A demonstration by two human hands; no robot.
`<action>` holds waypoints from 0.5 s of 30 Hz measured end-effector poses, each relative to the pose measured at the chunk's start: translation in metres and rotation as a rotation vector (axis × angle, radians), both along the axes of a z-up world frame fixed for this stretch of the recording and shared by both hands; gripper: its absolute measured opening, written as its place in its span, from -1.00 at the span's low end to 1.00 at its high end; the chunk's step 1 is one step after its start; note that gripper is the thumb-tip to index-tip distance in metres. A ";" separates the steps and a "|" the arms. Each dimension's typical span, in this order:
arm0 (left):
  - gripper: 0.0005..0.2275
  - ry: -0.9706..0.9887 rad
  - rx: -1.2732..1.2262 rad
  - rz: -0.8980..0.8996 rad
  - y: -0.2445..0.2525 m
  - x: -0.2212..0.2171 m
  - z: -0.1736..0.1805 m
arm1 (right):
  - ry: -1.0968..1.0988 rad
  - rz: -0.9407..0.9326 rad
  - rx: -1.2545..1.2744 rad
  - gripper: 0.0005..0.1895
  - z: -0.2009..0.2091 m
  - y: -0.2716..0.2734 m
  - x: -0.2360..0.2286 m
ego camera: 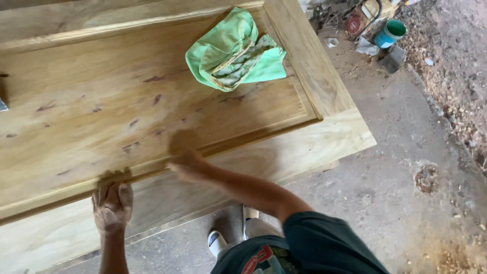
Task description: The person is sanding and scraping the grooves of a wooden door panel to prepare it for finishing.
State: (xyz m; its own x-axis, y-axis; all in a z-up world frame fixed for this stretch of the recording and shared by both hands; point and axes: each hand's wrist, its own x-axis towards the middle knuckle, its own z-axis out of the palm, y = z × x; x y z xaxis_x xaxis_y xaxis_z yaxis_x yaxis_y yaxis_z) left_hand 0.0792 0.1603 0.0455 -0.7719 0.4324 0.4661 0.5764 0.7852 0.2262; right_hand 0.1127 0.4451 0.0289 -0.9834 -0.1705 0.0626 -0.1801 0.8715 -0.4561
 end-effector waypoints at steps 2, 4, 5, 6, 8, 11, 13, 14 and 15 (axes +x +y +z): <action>-0.59 0.058 -0.086 0.065 -0.004 -0.002 -0.007 | 0.210 0.148 -0.005 -0.70 -0.021 -0.051 -0.031; -0.60 0.057 -0.072 0.059 -0.009 -0.007 -0.016 | 0.137 0.134 0.061 -0.77 0.020 -0.068 -0.033; -0.61 0.051 -0.059 0.064 -0.010 -0.009 -0.022 | 0.060 0.132 0.124 -0.80 0.039 -0.075 -0.033; -0.61 0.050 -0.058 0.050 -0.011 -0.007 -0.020 | 0.057 0.118 0.125 -0.80 0.030 -0.075 -0.033; -0.61 0.047 -0.053 0.041 -0.014 -0.004 -0.015 | 0.113 0.122 0.101 -0.72 0.012 -0.074 -0.033; -0.59 0.133 0.008 -0.034 -0.014 -0.006 -0.013 | 0.065 0.017 0.113 -0.69 0.023 -0.032 -0.008; -0.62 0.137 0.029 -0.060 -0.005 0.012 0.016 | -0.007 -0.097 0.051 -0.78 0.024 0.024 0.023; -0.66 0.155 0.056 -0.076 0.003 0.017 0.030 | -0.063 -0.200 -0.005 -0.87 0.025 0.056 0.032; -0.66 0.161 0.060 -0.071 0.001 0.012 0.024 | -0.057 -0.195 -0.002 -0.87 0.022 0.084 0.051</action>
State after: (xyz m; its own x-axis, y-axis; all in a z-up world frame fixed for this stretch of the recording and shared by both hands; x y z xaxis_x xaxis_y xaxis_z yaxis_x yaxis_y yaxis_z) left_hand 0.0915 0.1610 0.0692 -0.6540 0.4507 0.6076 0.6621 0.7295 0.1715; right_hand 0.1640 0.5293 0.0505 -0.9997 0.0236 0.0057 0.0183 0.8865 -0.4623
